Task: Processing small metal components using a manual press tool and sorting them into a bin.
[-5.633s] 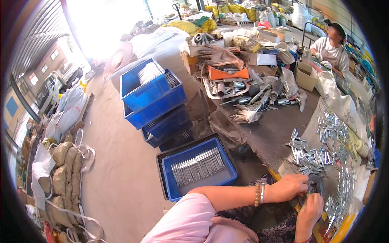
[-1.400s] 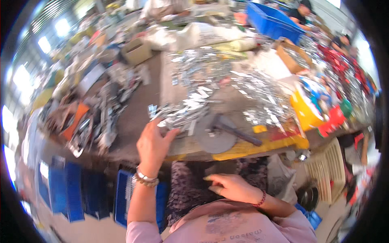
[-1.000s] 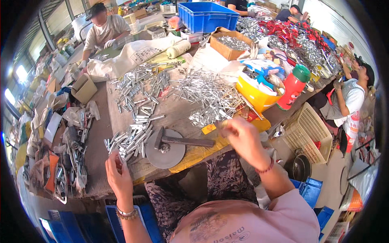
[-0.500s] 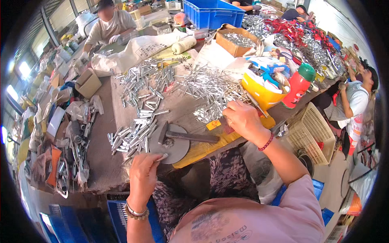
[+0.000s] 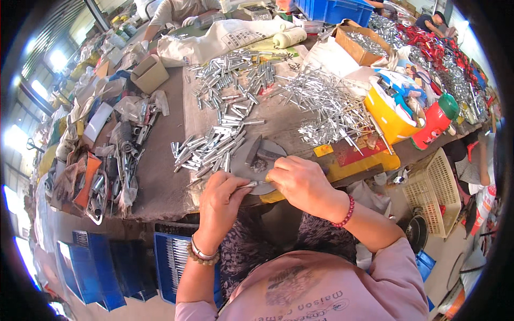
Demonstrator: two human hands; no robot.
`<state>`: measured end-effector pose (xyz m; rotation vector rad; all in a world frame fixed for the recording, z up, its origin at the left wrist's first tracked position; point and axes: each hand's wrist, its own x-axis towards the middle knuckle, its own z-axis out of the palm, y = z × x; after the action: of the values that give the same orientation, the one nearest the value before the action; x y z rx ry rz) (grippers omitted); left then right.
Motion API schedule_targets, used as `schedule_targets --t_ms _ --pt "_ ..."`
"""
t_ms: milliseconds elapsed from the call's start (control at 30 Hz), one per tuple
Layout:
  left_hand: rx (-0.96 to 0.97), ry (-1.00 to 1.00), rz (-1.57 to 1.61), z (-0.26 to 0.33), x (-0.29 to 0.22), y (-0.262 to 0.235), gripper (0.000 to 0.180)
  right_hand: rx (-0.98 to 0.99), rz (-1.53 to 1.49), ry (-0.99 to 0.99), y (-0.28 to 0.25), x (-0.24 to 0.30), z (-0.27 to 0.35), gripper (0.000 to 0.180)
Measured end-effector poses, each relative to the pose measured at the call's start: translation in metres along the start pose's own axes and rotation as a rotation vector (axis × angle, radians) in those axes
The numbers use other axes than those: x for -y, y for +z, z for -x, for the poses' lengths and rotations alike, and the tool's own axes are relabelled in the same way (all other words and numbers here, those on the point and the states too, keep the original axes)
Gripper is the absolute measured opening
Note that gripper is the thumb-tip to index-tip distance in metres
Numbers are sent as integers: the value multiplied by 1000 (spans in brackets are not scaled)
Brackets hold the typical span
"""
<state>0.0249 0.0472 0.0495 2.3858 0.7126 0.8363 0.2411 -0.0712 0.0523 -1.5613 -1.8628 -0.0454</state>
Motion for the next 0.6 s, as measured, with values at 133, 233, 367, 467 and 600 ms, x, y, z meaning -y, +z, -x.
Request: schedule_targets --t_ms 133,233,367,467,600 --pt "-23 17 -2 2 6 3 16 43 0 9 4 -1 -5 14" --pt "-38 29 -34 4 9 5 17 73 16 -11 3 -1 -8 13" --pt "-33 36 -66 5 10 6 20 93 58 -65 2 0 -11 10" --pt "-51 59 -62 5 10 7 20 125 99 -98 -2 1 -14 8" --pt "-45 50 -55 5 9 7 20 135 120 -140 -3 -1 -16 8"
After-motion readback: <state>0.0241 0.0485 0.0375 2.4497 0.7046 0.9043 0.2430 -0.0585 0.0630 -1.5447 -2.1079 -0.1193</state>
